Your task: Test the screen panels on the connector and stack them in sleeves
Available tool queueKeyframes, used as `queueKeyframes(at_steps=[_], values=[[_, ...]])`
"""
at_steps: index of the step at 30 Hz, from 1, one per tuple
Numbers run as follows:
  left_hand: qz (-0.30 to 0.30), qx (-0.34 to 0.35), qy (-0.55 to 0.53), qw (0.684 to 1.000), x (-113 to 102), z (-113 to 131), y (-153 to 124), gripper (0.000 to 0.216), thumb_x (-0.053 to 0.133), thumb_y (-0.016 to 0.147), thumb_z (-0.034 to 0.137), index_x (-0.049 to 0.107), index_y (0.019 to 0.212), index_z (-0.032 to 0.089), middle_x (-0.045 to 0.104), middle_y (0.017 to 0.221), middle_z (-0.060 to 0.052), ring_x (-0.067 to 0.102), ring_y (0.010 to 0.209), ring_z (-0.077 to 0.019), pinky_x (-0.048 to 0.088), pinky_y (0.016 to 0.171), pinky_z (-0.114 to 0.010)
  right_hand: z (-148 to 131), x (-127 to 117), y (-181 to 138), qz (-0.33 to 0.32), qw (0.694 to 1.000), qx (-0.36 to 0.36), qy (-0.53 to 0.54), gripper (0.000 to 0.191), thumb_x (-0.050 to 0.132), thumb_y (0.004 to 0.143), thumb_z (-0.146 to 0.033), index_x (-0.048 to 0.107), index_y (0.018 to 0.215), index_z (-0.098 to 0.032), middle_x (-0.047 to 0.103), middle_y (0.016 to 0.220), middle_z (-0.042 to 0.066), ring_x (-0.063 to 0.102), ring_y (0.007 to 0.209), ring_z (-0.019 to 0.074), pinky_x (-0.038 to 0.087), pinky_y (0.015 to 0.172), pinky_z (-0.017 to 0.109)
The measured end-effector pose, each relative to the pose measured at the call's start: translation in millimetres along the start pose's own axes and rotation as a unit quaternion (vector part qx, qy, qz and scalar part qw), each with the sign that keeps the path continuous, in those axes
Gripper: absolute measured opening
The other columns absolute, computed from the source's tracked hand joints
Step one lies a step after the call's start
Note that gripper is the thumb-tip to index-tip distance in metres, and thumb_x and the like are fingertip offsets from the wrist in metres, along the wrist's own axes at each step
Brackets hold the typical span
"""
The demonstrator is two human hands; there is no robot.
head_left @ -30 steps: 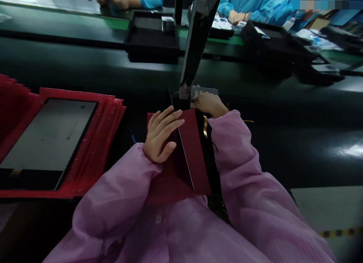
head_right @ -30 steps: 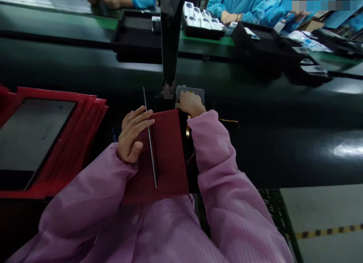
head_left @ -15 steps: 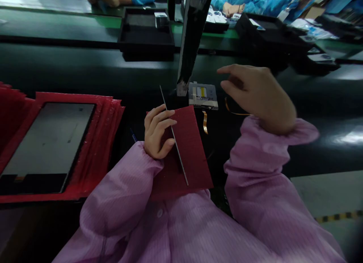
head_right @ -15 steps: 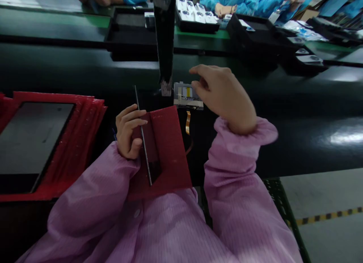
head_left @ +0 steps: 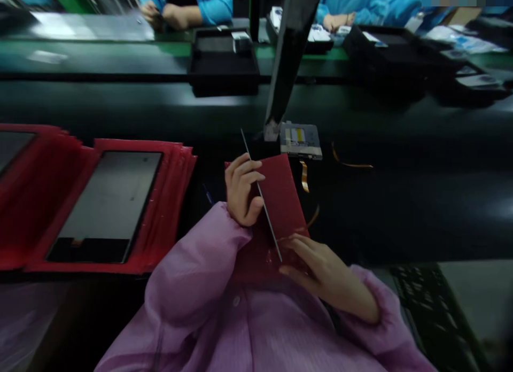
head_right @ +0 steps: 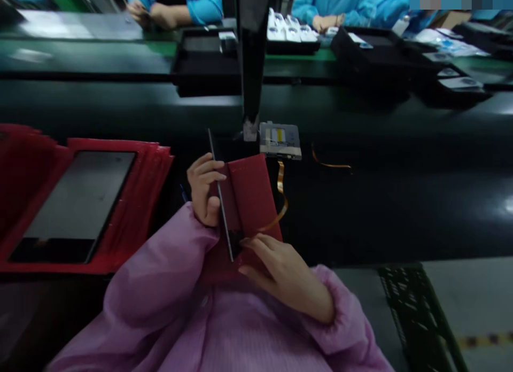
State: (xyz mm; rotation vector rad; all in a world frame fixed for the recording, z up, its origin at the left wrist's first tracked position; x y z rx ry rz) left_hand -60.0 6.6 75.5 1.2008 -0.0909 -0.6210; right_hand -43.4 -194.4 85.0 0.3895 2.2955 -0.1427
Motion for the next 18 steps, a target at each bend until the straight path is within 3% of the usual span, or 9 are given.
queueKeyframes(at_steps=[3, 8, 14, 18], values=[[-0.001, -0.006, -0.006, 1.0, -0.8, 2.2, 1.9, 0.042, 0.03, 0.096, 0.053, 0.056, 0.105, 0.02, 0.063, 0.111, -0.01, 0.052, 0.124, -0.0273, 0.041, 0.104, -0.049, 6.8, 18.1, 1.1, 0.093, 0.995, 0.011, 0.032, 0.031, 0.055, 0.096, -0.036, 0.053, 0.124, -0.025, 0.066, 0.114, 0.009, 0.066, 0.104, 0.022, 0.056, 0.086, 0.034], [-0.001, -0.012, -0.017, 1.0, -0.4, 2.7, 2.5, 0.042, 0.034, 0.096, 0.053, 0.057, 0.106, 0.018, 0.064, 0.112, -0.012, 0.051, 0.125, -0.0277, 0.042, 0.104, -0.048, 8.5, 23.7, 3.1, 0.191, 0.981, -0.019, 0.025, 0.03, 0.058, 0.092, -0.029, 0.053, 0.122, -0.031, 0.067, 0.107, 0.006, 0.068, 0.097, 0.0225, 0.058, 0.081, 0.034], [-0.007, -0.021, -0.032, 0.999, 0.3, 2.6, 1.5, 0.041, 0.037, 0.095, 0.052, 0.057, 0.108, 0.019, 0.064, 0.114, -0.013, 0.05, 0.127, -0.029, 0.042, 0.104, -0.05, 8.9, 25.7, 0.7, 0.242, 0.969, -0.006, 0.05, 0.028, 0.061, 0.09, -0.031, 0.057, 0.118, -0.035, 0.07, 0.099, 0.003, 0.069, 0.088, 0.0224, 0.059, 0.076, 0.033], [-0.009, -0.026, -0.041, 0.999, 0.5, 2.7, 1.4, 0.041, 0.037, 0.095, 0.052, 0.057, 0.108, 0.019, 0.063, 0.114, -0.013, 0.05, 0.127, -0.0288, 0.041, 0.105, -0.05, 15.1, 28.9, 3.0, 0.234, 0.957, 0.036, 0.167, 0.018, 0.059, 0.092, -0.034, 0.063, 0.11, -0.034, 0.069, 0.096, 0.002, 0.068, 0.083, 0.0186, 0.057, 0.072, 0.028]])
Point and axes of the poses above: each hand's wrist, its own y-axis towards the middle knuckle, its own x-axis out of the palm, z = x × y, the point moved 4 cm from there along y, towards the middle knuckle
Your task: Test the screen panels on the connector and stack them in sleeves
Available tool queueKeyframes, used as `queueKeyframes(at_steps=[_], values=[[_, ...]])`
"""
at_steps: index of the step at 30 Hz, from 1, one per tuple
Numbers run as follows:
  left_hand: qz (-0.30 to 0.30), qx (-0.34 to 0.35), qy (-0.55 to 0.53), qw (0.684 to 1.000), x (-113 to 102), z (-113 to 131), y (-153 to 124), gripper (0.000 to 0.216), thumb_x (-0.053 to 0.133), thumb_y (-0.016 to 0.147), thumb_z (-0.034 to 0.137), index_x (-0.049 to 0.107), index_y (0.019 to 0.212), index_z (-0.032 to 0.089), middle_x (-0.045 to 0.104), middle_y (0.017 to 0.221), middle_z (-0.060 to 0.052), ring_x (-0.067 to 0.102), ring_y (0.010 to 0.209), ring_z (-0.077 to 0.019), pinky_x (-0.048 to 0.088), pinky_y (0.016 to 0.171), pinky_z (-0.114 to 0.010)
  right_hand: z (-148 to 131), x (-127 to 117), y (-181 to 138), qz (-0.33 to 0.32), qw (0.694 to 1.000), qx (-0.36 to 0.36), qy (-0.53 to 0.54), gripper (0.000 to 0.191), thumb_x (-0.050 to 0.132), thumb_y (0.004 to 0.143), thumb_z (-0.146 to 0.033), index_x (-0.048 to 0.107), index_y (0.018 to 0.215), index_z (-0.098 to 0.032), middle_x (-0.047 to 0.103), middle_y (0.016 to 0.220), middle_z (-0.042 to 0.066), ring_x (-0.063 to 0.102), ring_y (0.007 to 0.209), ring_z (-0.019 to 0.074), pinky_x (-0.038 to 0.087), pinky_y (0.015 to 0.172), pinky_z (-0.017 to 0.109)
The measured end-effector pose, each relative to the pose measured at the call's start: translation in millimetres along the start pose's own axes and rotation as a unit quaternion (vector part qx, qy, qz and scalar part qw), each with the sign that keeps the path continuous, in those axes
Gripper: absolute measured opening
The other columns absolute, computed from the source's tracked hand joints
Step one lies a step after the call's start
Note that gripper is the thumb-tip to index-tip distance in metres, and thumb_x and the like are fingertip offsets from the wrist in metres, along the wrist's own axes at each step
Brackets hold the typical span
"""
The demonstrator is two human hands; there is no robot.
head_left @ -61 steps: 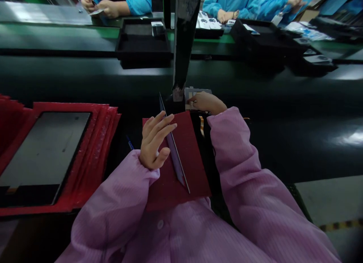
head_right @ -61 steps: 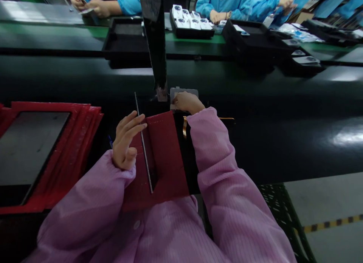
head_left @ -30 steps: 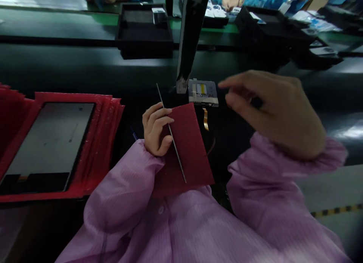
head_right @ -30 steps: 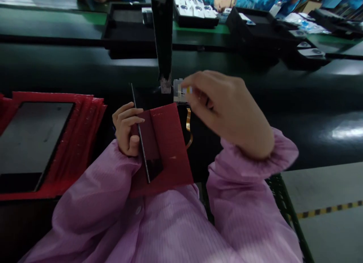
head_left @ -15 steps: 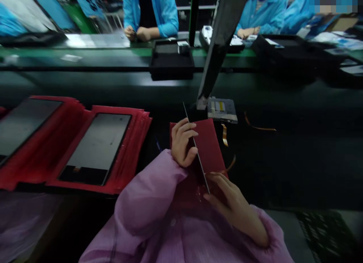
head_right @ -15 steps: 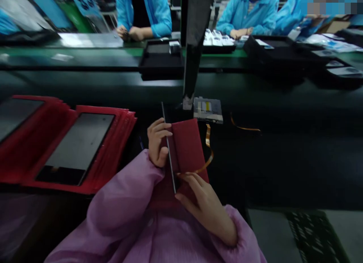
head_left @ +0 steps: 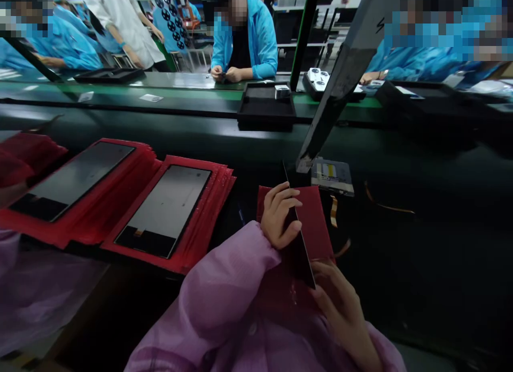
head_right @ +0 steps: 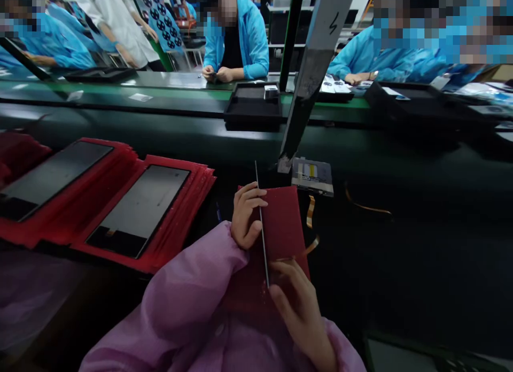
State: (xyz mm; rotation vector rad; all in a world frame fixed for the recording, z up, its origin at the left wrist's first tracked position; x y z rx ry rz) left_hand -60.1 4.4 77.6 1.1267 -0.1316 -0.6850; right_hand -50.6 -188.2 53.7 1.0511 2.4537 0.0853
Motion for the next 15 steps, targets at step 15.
queueKeyframes(at_steps=[15], values=[[0.0, 0.003, 0.001, 1.0, 2.0, -0.4, -2.0, 0.043, 0.034, 0.096, 0.054, 0.056, 0.109, 0.019, 0.062, 0.114, -0.013, 0.048, 0.128, -0.0293, 0.039, 0.104, -0.05, 13.4, 18.1, 20.4, -0.063, 0.957, 0.154, 0.238, 0.031, 0.061, 0.089, -0.052, 0.052, 0.08, -0.023, 0.045, 0.073, -0.002, 0.041, 0.057, 0.011, 0.04, 0.052, 0.023]])
Point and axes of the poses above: each hand's wrist, its own y-axis towards the middle knuckle, its own x-axis out of the palm, z = x × y, the point moved 4 cm from there along y, towards the middle knuckle
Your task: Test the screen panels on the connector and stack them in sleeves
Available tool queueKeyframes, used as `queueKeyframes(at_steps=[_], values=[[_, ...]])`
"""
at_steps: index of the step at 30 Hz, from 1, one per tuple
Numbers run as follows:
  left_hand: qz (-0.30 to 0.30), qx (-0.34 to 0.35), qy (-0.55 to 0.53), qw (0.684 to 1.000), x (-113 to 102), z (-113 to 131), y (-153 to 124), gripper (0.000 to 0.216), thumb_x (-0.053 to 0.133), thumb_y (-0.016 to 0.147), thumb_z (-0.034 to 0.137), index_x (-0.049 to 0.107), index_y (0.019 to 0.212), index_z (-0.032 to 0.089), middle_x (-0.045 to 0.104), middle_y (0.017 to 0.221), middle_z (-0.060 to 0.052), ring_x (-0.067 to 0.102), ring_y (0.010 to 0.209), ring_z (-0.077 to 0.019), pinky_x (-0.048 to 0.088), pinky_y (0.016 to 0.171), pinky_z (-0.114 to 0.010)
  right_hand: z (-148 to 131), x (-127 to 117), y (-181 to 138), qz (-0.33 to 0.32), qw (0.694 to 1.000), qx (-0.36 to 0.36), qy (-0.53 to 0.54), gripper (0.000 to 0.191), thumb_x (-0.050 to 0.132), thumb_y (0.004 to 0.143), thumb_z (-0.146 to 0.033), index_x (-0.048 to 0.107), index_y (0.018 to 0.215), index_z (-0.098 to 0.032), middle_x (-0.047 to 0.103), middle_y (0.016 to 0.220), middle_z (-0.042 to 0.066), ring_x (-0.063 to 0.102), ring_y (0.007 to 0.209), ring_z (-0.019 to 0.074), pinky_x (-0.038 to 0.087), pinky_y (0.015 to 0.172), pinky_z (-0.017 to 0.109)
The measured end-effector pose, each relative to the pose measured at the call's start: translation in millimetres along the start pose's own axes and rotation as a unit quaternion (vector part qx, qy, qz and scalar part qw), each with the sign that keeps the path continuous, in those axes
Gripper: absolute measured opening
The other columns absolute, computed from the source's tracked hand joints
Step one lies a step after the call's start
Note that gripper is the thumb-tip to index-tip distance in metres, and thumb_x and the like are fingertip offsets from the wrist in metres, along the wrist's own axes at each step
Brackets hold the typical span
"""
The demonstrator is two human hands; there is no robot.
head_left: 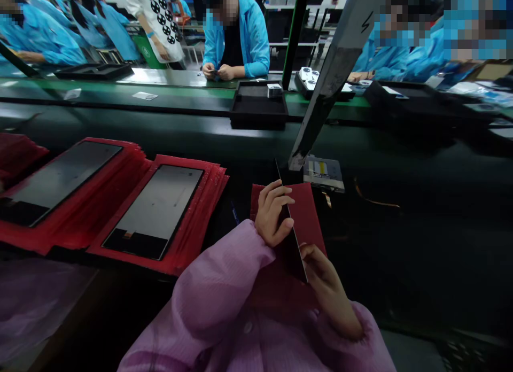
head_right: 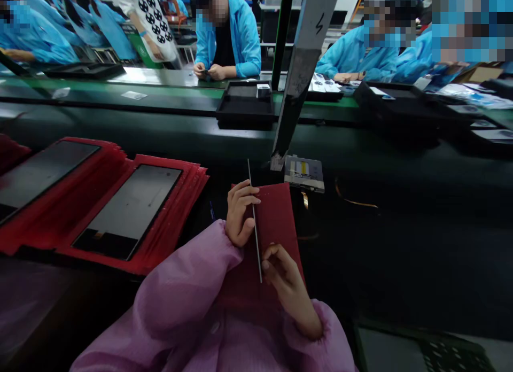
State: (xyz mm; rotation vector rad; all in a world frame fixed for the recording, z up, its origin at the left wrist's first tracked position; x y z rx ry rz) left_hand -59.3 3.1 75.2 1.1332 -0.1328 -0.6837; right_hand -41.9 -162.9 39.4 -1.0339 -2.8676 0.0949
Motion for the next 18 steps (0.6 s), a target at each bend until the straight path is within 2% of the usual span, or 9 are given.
queueKeyframes(at_steps=[6, 11, 18], values=[[-0.003, 0.002, 0.015, 1.0, 0.5, 0.5, 0.4, 0.045, 0.031, 0.096, 0.055, 0.055, 0.108, 0.019, 0.062, 0.113, -0.013, 0.048, 0.127, -0.0287, 0.041, 0.104, -0.049, 0.7, -1.9, 0.9, -0.02, 0.999, -0.021, -0.017, 0.026, 0.057, 0.092, -0.048, 0.053, 0.084, -0.024, 0.045, 0.079, -0.001, 0.041, 0.061, 0.0113, 0.039, 0.053, 0.022], [-0.004, -0.001, 0.013, 1.0, 0.9, 0.2, -0.2, 0.046, 0.031, 0.096, 0.056, 0.056, 0.107, 0.019, 0.062, 0.114, -0.013, 0.048, 0.128, -0.0286, 0.04, 0.105, -0.049, 0.7, -1.2, -0.6, -0.002, 0.997, -0.057, -0.045, 0.023, 0.053, 0.096, -0.044, 0.052, 0.084, -0.024, 0.047, 0.081, 0.0, 0.043, 0.067, 0.0132, 0.039, 0.056, 0.023], [-0.004, 0.005, 0.017, 1.0, 0.6, 1.1, 0.2, 0.045, 0.03, 0.097, 0.054, 0.056, 0.107, 0.018, 0.062, 0.113, -0.013, 0.048, 0.128, -0.0282, 0.041, 0.105, -0.048, -0.2, 3.5, -2.8, 0.008, 0.998, -0.066, -0.021, 0.02, 0.051, 0.098, -0.038, 0.05, 0.083, -0.024, 0.045, 0.08, 0.0, 0.043, 0.064, 0.0126, 0.039, 0.055, 0.023]])
Point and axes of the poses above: each hand's wrist, its own y-axis towards the middle knuckle, its own x-axis out of the palm, z = x × y, the point moved 4 cm from there along y, towards the middle knuckle
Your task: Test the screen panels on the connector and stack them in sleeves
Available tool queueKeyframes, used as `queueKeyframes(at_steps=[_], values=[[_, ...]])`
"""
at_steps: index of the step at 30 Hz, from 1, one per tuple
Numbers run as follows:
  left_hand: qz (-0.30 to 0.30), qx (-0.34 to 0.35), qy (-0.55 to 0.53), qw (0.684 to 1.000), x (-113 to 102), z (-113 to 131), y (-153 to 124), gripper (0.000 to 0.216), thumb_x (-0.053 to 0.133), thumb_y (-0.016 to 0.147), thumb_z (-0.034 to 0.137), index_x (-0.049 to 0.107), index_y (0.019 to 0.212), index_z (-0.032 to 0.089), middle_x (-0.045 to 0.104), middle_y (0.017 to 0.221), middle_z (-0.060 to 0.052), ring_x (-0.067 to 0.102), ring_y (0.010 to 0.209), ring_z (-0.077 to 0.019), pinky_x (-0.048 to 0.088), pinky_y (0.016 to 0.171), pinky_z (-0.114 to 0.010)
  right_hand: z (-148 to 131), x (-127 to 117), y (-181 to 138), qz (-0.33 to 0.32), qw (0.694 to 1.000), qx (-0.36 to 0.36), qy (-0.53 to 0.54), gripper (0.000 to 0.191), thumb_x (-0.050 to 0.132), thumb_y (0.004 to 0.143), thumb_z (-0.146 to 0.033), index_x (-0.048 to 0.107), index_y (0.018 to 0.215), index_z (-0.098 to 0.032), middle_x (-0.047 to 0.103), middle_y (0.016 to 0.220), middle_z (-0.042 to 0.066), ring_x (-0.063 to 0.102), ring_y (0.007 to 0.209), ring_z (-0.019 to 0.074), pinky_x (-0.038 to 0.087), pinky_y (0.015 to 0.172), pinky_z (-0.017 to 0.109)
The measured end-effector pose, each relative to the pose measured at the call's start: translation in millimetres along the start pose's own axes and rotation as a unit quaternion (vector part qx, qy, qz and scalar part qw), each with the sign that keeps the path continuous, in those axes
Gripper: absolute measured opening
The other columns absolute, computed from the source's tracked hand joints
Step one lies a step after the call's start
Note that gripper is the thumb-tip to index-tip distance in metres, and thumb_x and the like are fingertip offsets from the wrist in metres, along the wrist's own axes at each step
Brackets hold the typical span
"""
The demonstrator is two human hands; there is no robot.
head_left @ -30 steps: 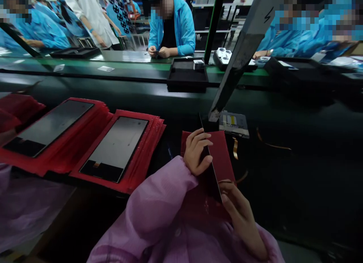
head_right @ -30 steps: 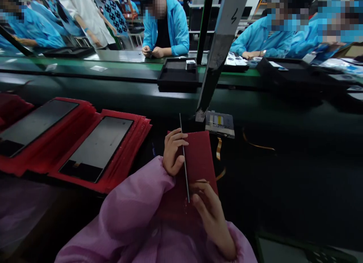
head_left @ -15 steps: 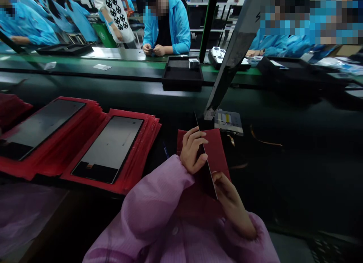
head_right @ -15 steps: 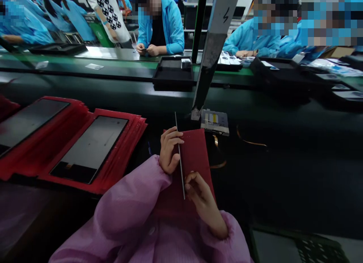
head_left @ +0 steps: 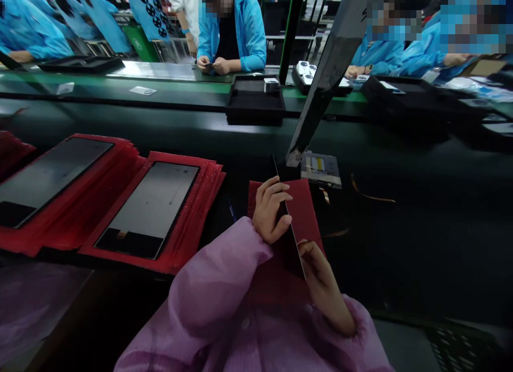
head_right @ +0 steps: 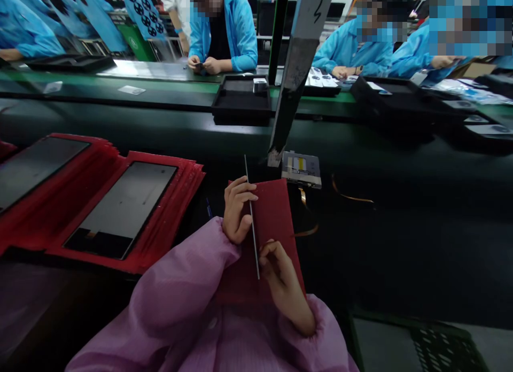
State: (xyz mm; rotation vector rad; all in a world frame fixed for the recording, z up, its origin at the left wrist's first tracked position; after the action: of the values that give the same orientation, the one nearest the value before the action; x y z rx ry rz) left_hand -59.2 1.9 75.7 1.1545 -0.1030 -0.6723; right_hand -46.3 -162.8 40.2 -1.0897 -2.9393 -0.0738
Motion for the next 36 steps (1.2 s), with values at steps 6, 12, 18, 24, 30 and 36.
queueKeyframes(at_steps=[6, 12, 18, 24, 30, 36], values=[[0.002, -0.001, 0.003, 1.0, -0.1, -0.3, 0.3, 0.045, 0.03, 0.097, 0.054, 0.055, 0.107, 0.018, 0.061, 0.113, -0.012, 0.048, 0.127, -0.0274, 0.04, 0.106, -0.047, -0.2, 1.2, -2.3, 0.024, 0.999, -0.038, -0.019, 0.019, 0.049, 0.099, -0.035, 0.051, 0.084, -0.024, 0.047, 0.081, 0.0, 0.044, 0.067, 0.0122, 0.04, 0.06, 0.022], [0.005, 0.005, 0.012, 1.0, 0.7, -2.8, -1.9, 0.043, 0.03, 0.097, 0.053, 0.054, 0.108, 0.02, 0.061, 0.114, -0.011, 0.048, 0.127, -0.0283, 0.04, 0.105, -0.049, 2.4, -0.1, -4.1, 0.059, 0.997, -0.046, -0.032, 0.017, 0.053, 0.097, -0.037, 0.056, 0.087, -0.023, 0.052, 0.081, 0.001, 0.048, 0.07, 0.0132, 0.041, 0.063, 0.024], [0.012, 0.003, 0.011, 1.0, 0.1, -2.1, -2.6, 0.042, 0.03, 0.097, 0.052, 0.055, 0.108, 0.02, 0.061, 0.114, -0.011, 0.048, 0.127, -0.0283, 0.04, 0.104, -0.049, 7.6, -0.5, -8.5, 0.041, 0.998, -0.028, -0.038, 0.014, 0.052, 0.098, -0.032, 0.057, 0.089, -0.023, 0.051, 0.085, 0.001, 0.047, 0.073, 0.0139, 0.04, 0.067, 0.027], [0.012, -0.003, 0.006, 1.0, 0.7, -2.6, -3.5, 0.043, 0.03, 0.097, 0.052, 0.055, 0.107, 0.02, 0.061, 0.115, -0.011, 0.047, 0.127, -0.0288, 0.039, 0.105, -0.049, 8.7, 0.1, -4.0, -0.018, 1.0, -0.002, 0.008, 0.013, 0.049, 0.1, -0.034, 0.052, 0.093, -0.024, 0.045, 0.089, 0.001, 0.043, 0.075, 0.0132, 0.037, 0.065, 0.026], [0.008, 0.002, 0.007, 1.0, 1.0, -3.7, -4.3, 0.043, 0.031, 0.097, 0.052, 0.055, 0.108, 0.019, 0.061, 0.115, -0.011, 0.047, 0.127, -0.0291, 0.039, 0.105, -0.05, 3.8, -1.9, 6.5, -0.11, 0.992, 0.004, 0.058, 0.016, 0.048, 0.1, -0.036, 0.047, 0.091, -0.023, 0.041, 0.087, 0.0, 0.038, 0.072, 0.0127, 0.034, 0.064, 0.026], [0.006, -0.001, 0.001, 1.0, 1.0, -3.7, -4.3, 0.044, 0.031, 0.097, 0.053, 0.056, 0.109, 0.019, 0.06, 0.117, -0.011, 0.046, 0.129, -0.029, 0.038, 0.106, -0.05, 1.6, -1.6, 6.6, -0.092, 0.995, -0.003, 0.029, 0.019, 0.047, 0.101, -0.036, 0.046, 0.088, -0.023, 0.041, 0.085, 0.0, 0.039, 0.072, 0.0136, 0.034, 0.064, 0.028]])
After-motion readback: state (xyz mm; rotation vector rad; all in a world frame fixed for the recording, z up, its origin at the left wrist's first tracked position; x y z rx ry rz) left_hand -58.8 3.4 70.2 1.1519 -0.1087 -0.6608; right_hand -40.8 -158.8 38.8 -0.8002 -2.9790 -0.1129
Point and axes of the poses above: each hand's wrist, its own y-axis towards the middle knuckle, its own x-axis out of the palm, z = x × y, the point moved 4 cm from there along y, towards the middle knuckle
